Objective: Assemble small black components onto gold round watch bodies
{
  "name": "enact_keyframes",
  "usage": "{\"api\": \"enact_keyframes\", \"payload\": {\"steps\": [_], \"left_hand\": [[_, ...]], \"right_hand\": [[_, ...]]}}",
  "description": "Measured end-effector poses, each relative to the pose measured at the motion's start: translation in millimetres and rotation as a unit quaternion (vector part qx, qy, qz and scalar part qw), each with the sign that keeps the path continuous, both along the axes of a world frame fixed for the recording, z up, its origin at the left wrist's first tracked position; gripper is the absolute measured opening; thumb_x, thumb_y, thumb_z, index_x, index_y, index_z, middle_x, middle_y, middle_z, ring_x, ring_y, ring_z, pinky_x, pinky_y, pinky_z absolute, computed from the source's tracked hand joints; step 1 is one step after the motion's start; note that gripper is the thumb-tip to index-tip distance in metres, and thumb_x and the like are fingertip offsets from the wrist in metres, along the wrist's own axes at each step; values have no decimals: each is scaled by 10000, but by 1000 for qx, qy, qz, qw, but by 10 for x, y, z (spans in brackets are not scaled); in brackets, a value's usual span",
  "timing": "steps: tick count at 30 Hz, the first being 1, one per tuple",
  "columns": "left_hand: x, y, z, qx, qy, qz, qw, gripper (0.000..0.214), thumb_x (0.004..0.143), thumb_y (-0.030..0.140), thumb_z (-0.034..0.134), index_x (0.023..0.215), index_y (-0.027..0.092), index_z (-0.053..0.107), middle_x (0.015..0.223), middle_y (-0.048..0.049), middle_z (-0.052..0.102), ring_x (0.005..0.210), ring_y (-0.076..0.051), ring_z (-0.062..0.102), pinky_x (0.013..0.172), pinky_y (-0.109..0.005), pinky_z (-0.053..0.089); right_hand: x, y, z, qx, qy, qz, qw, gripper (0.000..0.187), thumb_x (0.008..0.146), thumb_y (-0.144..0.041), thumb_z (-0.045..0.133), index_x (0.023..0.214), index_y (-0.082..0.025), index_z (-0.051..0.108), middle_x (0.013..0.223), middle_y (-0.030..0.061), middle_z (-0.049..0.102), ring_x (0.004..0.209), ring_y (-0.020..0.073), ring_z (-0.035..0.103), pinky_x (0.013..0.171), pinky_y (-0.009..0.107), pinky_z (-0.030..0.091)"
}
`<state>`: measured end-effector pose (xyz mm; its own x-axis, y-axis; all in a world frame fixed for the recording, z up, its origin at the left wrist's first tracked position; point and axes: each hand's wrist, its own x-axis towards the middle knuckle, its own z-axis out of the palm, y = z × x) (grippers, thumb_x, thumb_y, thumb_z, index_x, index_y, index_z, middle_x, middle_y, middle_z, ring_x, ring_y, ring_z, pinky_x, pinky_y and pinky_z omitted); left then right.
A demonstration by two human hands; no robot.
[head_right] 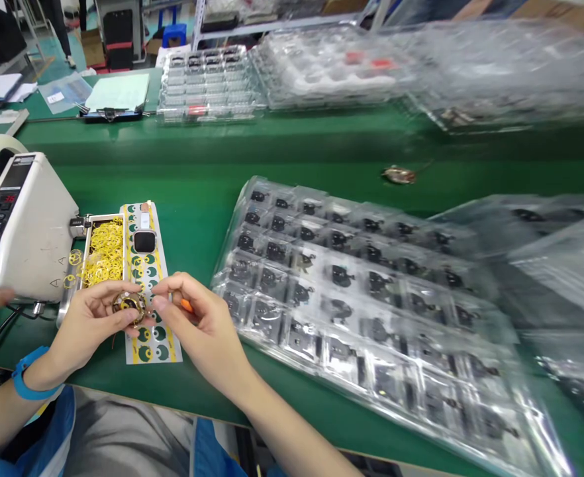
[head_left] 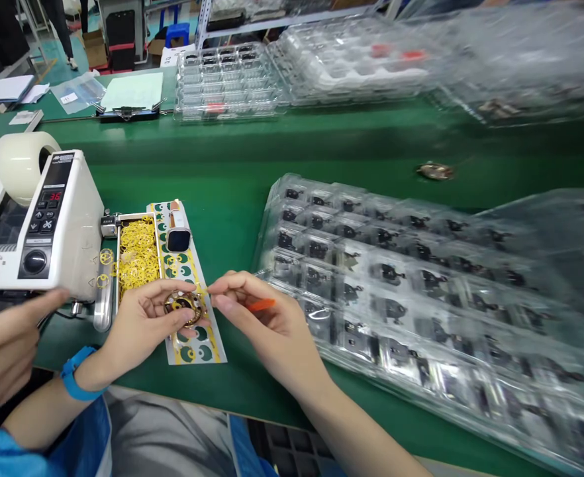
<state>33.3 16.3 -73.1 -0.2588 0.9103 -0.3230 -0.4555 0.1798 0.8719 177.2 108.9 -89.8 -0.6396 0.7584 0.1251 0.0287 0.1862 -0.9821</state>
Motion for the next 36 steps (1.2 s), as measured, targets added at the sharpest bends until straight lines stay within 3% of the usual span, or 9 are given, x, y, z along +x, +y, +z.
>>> {"api": "enact_keyframes", "payload": {"steps": [5, 12, 20, 36], "left_hand": [[9, 10, 32, -15, 11, 11, 1000, 197, 684, 196, 829, 849, 187, 722, 704, 30, 725, 652, -174, 744, 565, -222, 601], [-17, 7, -52, -8, 33, -1, 999, 262, 664, 242, 850, 868, 165, 704, 793, -16, 742, 645, -175, 738, 549, -244, 617], [-33, 1, -35, -16, 11, -1, 1000, 315, 647, 286, 869, 891, 153, 719, 758, 0, 723, 628, -160, 732, 540, -219, 612], [-46, -26, -60, 4, 36, -11, 999, 243, 732, 354, 812, 857, 158, 741, 674, -6, 711, 587, -166, 723, 493, -218, 590]], "right_hand": [[7, -10, 5, -1, 3, -3, 1000, 226, 887, -424, 622, 799, -217, 642, 611, -18, 475, 538, 120, 421, 464, 231, 370], [12, -10, 20, 4, -1, -1, 1000, 222, 885, -411, 623, 780, -215, 636, 607, -19, 466, 542, 123, 421, 465, 234, 364], [-1, -4, 26, 2, 6, 3, 1000, 195, 887, -371, 615, 768, -218, 627, 634, -13, 505, 531, 116, 422, 463, 229, 378], [-6, -8, 40, -3, 8, 3, 1000, 202, 887, -360, 607, 752, -210, 629, 646, -7, 538, 540, 117, 450, 464, 232, 370]]}}
